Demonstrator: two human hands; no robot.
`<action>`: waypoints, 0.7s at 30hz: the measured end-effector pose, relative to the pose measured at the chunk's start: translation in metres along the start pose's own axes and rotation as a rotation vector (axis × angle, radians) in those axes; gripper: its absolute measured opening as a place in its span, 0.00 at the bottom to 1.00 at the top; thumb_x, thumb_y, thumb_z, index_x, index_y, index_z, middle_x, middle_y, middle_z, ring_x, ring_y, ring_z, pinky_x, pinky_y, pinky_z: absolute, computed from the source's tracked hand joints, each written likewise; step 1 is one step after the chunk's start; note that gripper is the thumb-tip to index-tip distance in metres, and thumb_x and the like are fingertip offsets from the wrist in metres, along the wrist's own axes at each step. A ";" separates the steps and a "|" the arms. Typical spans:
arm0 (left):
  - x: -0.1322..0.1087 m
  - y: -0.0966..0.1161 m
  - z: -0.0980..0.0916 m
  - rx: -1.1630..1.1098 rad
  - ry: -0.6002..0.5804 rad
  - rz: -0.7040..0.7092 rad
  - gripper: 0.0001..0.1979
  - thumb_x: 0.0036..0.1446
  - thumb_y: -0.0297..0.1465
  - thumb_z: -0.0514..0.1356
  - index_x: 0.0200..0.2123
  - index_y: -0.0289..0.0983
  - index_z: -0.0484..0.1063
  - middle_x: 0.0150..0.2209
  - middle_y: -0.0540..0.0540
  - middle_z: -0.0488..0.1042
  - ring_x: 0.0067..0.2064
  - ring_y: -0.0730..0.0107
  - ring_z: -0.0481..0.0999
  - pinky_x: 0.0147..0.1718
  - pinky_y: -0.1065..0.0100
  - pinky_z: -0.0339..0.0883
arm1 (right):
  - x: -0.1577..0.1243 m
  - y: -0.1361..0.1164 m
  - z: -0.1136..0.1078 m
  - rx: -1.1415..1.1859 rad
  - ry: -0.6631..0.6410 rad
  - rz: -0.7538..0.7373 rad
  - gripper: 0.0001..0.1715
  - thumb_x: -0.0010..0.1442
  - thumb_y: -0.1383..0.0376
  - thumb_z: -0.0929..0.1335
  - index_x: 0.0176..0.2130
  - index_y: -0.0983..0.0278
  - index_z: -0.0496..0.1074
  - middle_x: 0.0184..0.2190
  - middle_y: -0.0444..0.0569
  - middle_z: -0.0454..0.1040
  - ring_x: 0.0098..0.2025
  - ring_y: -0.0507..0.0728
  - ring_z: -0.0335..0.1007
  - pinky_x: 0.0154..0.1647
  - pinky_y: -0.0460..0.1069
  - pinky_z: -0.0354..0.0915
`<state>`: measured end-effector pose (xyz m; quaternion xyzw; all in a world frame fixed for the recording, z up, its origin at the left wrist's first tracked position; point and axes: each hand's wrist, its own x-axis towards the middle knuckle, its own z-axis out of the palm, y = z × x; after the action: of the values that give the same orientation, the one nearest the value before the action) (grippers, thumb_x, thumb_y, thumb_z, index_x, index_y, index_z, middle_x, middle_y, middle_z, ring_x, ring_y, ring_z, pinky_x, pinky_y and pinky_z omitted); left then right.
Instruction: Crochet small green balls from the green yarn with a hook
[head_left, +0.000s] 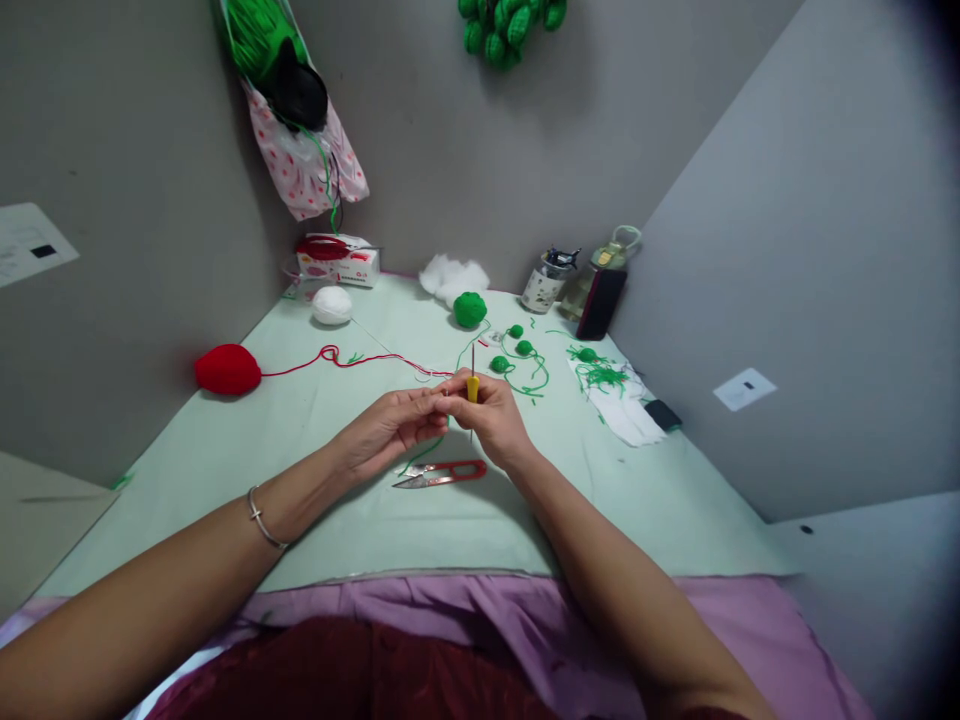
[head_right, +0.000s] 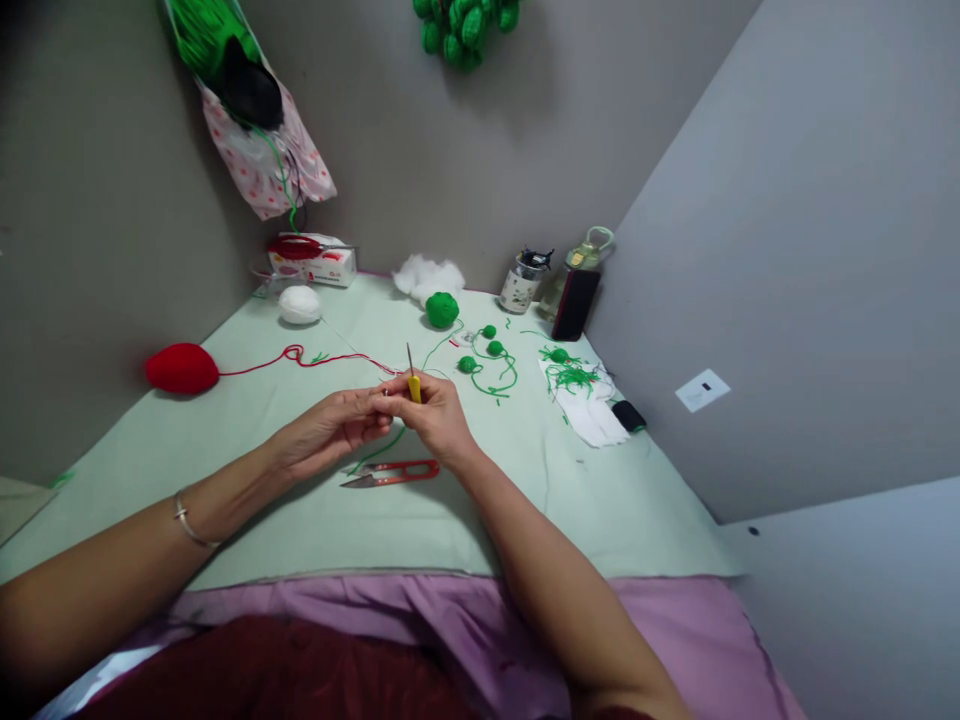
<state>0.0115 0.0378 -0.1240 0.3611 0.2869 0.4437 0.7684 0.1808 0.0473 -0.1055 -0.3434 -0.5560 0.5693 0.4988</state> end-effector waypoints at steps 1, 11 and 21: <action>0.000 0.001 0.001 0.005 0.007 0.008 0.07 0.54 0.30 0.73 0.34 0.31 0.83 0.32 0.45 0.77 0.33 0.73 0.75 0.35 0.73 0.74 | 0.000 0.001 0.000 0.000 -0.004 0.009 0.18 0.44 0.55 0.81 0.29 0.63 0.77 0.22 0.39 0.70 0.21 0.46 0.55 0.23 0.46 0.55; -0.002 0.005 0.007 0.103 0.107 0.204 0.09 0.55 0.35 0.72 0.30 0.36 0.78 0.34 0.50 0.76 0.38 0.72 0.75 0.46 0.67 0.72 | 0.002 0.003 0.002 -0.033 0.078 0.034 0.18 0.50 0.53 0.79 0.32 0.63 0.76 0.18 0.35 0.59 0.20 0.46 0.47 0.21 0.46 0.45; -0.002 0.011 0.002 0.288 0.160 0.319 0.12 0.53 0.35 0.74 0.40 0.39 0.81 0.40 0.48 0.80 0.40 0.66 0.79 0.47 0.62 0.70 | 0.001 -0.003 -0.003 -0.124 0.083 0.022 0.17 0.52 0.53 0.78 0.29 0.64 0.77 0.20 0.37 0.63 0.22 0.46 0.47 0.23 0.47 0.45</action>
<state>0.0069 0.0392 -0.1133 0.4717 0.3466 0.5413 0.6036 0.1835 0.0490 -0.1027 -0.4031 -0.5652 0.5243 0.4931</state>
